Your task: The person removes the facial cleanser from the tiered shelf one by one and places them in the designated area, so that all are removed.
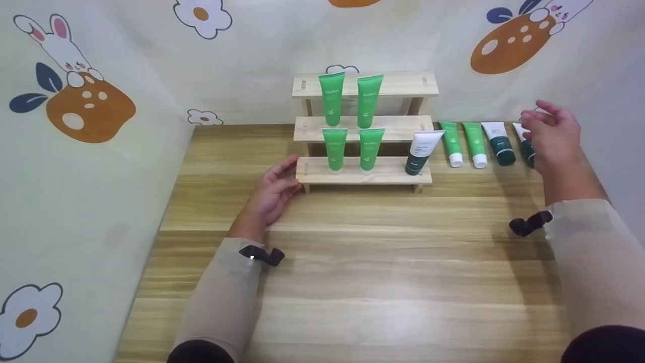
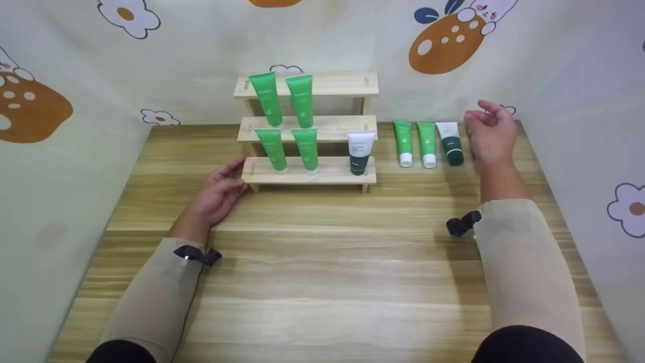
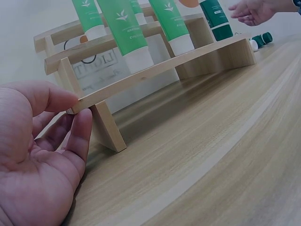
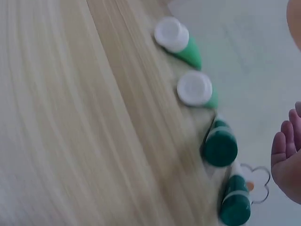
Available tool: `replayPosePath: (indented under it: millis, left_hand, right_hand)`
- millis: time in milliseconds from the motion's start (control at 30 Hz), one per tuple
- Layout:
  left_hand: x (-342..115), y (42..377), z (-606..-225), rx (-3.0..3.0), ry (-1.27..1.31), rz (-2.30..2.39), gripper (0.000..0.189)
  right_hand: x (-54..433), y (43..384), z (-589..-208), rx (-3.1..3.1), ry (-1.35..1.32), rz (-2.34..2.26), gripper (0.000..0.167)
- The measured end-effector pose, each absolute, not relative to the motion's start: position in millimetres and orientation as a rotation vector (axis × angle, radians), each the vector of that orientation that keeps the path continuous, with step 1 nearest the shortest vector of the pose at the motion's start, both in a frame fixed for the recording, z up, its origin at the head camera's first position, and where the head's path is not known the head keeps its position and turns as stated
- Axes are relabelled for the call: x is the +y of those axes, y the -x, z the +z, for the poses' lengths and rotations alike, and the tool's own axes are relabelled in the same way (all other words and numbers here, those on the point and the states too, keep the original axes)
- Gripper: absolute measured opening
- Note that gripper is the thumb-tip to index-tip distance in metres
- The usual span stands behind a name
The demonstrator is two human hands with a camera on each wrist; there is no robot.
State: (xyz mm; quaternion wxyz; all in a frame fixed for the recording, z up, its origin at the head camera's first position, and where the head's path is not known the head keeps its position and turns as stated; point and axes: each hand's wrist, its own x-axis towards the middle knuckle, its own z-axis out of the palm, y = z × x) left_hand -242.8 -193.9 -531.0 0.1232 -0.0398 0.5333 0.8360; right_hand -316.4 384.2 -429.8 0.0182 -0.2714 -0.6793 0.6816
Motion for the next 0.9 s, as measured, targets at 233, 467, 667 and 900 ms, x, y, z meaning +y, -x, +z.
replayPosePath:
  millis: [233, 467, 667, 900]
  left_hand:
    - [-194, 243, -531, 1.55, 0.125, 2.443, 0.069]
    - [-194, 242, -531, 1.549, 0.106, 2.448, 0.069]
    - [-194, 242, -531, 1.538, 0.091, 2.465, 0.069]
    - [-194, 244, -533, 1.532, 0.093, 2.463, 0.07]
  right_hand:
    - [351, 310, -414, -2.014, 0.591, 2.226, 0.084]
    - [318, 302, -402, -1.977, 0.343, 2.261, 0.067]
    - [289, 296, -400, -1.941, 0.143, 2.279, 0.054]
    - [266, 291, -393, -1.972, 0.037, 2.261, 0.054]
